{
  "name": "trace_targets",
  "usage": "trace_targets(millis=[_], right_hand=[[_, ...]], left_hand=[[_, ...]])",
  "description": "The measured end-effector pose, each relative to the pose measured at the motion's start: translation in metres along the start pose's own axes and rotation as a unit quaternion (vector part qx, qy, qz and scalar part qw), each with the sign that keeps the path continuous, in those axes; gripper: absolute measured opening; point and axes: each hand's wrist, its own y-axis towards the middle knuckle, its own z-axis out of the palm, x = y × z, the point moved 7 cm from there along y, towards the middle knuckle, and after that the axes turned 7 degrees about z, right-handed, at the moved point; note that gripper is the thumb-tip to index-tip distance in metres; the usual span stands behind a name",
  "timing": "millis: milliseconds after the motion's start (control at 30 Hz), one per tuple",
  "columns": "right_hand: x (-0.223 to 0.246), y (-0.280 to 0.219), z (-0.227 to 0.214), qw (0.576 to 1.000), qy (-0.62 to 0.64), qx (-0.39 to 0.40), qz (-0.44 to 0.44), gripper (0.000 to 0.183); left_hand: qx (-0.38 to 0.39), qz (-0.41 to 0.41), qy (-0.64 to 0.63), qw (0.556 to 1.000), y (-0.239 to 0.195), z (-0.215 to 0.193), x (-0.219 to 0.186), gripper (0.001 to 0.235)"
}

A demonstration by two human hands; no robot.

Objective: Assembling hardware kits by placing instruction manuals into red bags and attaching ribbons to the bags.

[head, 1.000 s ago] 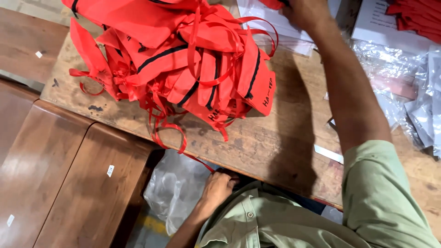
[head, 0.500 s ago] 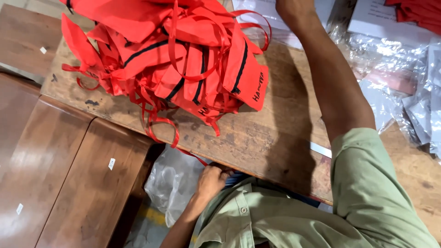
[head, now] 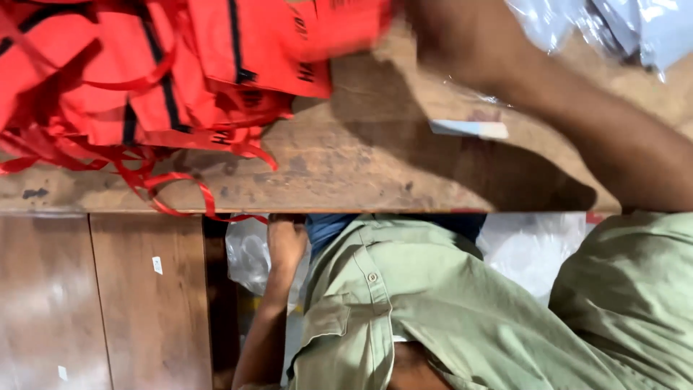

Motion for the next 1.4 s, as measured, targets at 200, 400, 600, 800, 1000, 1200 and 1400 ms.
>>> trace_targets(millis=[200, 400, 600, 800, 1000, 1200, 1400], right_hand=[[0.044, -0.104, 0.022, 0.998, -0.041, -0.04, -0.026, 0.038], [0.024, -0.19, 0.027, 0.988, -0.138, -0.066, 0.022, 0.055], [-0.071, -0.283, 0.03, 0.969, -0.099, -0.023, 0.226, 0.075], [-0.063, -0.281, -0.017, 0.966, -0.092, -0.139, 0.196, 0.065], [-0.004, -0.173, 0.028, 0.987, 0.029, -0.129, 0.089, 0.035], [0.034, -0.12, 0.039, 0.98, -0.037, -0.196, 0.005, 0.022], [0.034, -0.156, 0.015, 0.976, 0.152, -0.095, 0.124, 0.016]], left_hand=[[0.048, 0.046, 0.066, 0.996, 0.011, -0.02, -0.034, 0.029], [-0.041, 0.083, 0.083, 0.992, 0.02, -0.036, -0.057, 0.031], [-0.164, 0.141, 0.111, 0.97, 0.027, -0.01, 0.024, 0.014], [-0.057, 0.067, 0.18, 0.98, 0.027, 0.062, 0.118, 0.008], [-0.17, 0.081, 0.121, 0.974, 0.01, -0.005, 0.006, 0.03], [-0.342, 0.133, 0.153, 0.918, -0.023, -0.107, -0.115, 0.048], [-0.229, 0.399, -0.034, 0.887, -0.011, -0.128, -0.273, 0.051]])
